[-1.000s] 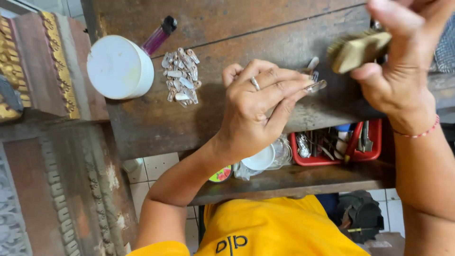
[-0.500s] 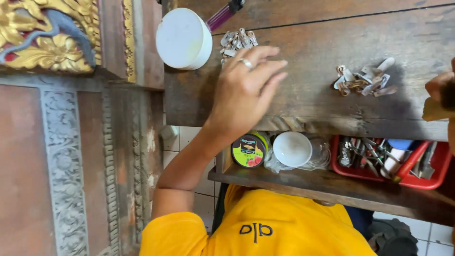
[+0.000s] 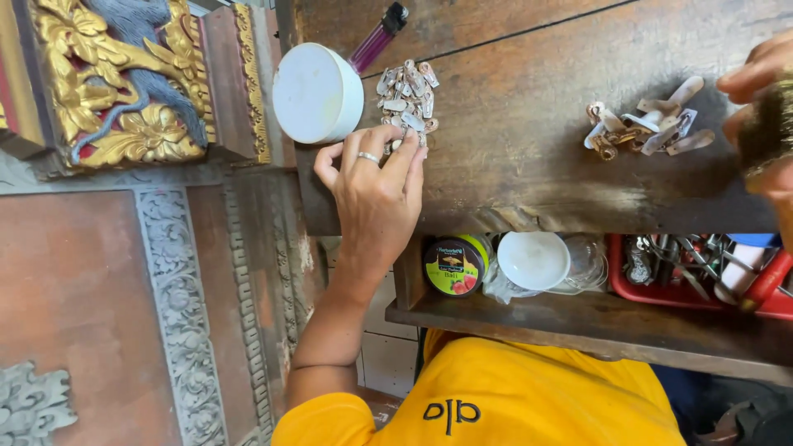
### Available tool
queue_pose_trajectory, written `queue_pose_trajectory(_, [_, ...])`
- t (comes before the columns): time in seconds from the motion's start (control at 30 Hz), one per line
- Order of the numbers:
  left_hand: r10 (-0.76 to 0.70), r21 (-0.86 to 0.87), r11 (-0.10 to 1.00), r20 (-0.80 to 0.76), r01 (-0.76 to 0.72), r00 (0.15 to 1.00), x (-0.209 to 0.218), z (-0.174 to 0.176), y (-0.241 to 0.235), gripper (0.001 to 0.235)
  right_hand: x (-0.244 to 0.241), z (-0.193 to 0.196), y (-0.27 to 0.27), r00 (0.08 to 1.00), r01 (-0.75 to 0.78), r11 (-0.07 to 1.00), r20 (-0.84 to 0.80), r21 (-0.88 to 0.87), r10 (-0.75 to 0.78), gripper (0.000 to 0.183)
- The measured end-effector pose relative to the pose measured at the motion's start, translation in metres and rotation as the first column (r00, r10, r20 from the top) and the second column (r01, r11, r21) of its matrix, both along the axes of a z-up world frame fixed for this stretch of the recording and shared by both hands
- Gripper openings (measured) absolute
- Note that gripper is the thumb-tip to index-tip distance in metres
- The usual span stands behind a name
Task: The person repeatedly picks up small metal pieces from a wooden table and scrubs them with a wire brush held in the right hand. The person turns each piece to clean different sides and places the brushed pieces back on the table. A white container, a lighter, and a red tray of tools are visible nearby.
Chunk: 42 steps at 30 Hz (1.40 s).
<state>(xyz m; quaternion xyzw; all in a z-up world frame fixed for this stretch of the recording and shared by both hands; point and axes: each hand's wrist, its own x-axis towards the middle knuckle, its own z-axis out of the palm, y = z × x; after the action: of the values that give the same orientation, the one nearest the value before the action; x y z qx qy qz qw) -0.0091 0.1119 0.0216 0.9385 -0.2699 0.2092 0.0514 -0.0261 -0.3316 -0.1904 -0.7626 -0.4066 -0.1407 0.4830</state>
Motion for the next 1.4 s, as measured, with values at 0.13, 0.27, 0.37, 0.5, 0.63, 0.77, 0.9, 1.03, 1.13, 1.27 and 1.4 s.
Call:
queue_pose_trajectory(0.13, [0.015, -0.066, 0.998, -0.02, -0.016, 1.0, 0.002, 0.004, -0.002, 0.005, -0.031, 0.047, 0.045, 0.83, 0.305, 0.935, -0.533, 0.182, -0.167, 0.079])
queue_pose_trajectory(0.27, [0.008, -0.233, 0.972, -0.106, -0.033, 0.994, 0.007, 0.003, -0.004, 0.011, -0.054, 0.159, 0.087, 0.529, 0.505, 0.857, -0.823, 0.107, -0.209, 0.076])
queue_pose_trajectory(0.37, [-0.107, -0.413, 0.91, -0.174, 0.026, 0.979, 0.01, 0.016, -0.022, 0.015, -0.048, 0.145, 0.079, 0.613, 0.449, 0.875, -0.775, 0.181, -0.154, 0.086])
queue_pose_trajectory(0.5, [-0.477, -0.729, 0.683, -0.394, 0.049, 0.785, 0.008, 0.031, -0.06, 0.022, -0.061, 0.182, 0.072, 0.884, 0.375, 0.925, -0.274, -0.067, -0.378, 0.097])
queue_pose_trajectory(0.63, [-0.657, -0.785, 0.612, -0.441, 0.092, 0.611, 0.0, 0.026, -0.102, 0.021, -0.057, 0.216, 0.123, 0.868, 0.494, 0.838, 0.18, -0.233, -0.462, 0.109])
queue_pose_trajectory(0.77, [-0.823, -0.893, 0.444, -0.372, 0.079, 0.429, -0.005, 0.021, -0.112, 0.019, -0.041, 0.207, 0.091, 0.845, 0.522, 0.794, 0.315, -0.31, -0.433, 0.071])
queue_pose_trajectory(0.9, [-0.717, -0.853, 0.493, -0.286, 0.172, 0.635, -0.008, 0.014, -0.121, 0.026, -0.054, 0.237, 0.125, 0.839, 0.487, 0.86, 0.355, -0.153, -0.412, 0.049])
queue_pose_trajectory(1.03, [-0.773, -0.905, 0.404, -0.261, 0.131, 0.578, -0.009, 0.018, -0.109, 0.024, -0.043, 0.213, 0.099, 0.858, 0.498, 0.84, 0.264, -0.215, -0.441, 0.055])
queue_pose_trajectory(1.13, [-0.814, -0.944, 0.327, -0.304, -0.044, 0.495, 0.006, 0.012, -0.107, 0.019, -0.044, 0.212, 0.069, 0.778, 0.628, 0.752, 0.174, -0.202, -0.603, 0.07])
queue_pose_trajectory(1.27, [-0.92, -0.911, 0.186, -0.293, -0.367, 0.259, 0.005, -0.012, -0.102, 0.019, -0.053, 0.21, 0.061, 0.832, 0.554, 0.814, 0.119, -0.172, -0.541, 0.075])
queue_pose_trajectory(1.4, [-0.977, -0.773, 0.1, -0.196, -0.626, 0.086, 0.009, -0.015, -0.102, 0.014, -0.046, 0.211, 0.058, 0.814, 0.577, 0.783, 0.079, -0.232, -0.576, 0.075])
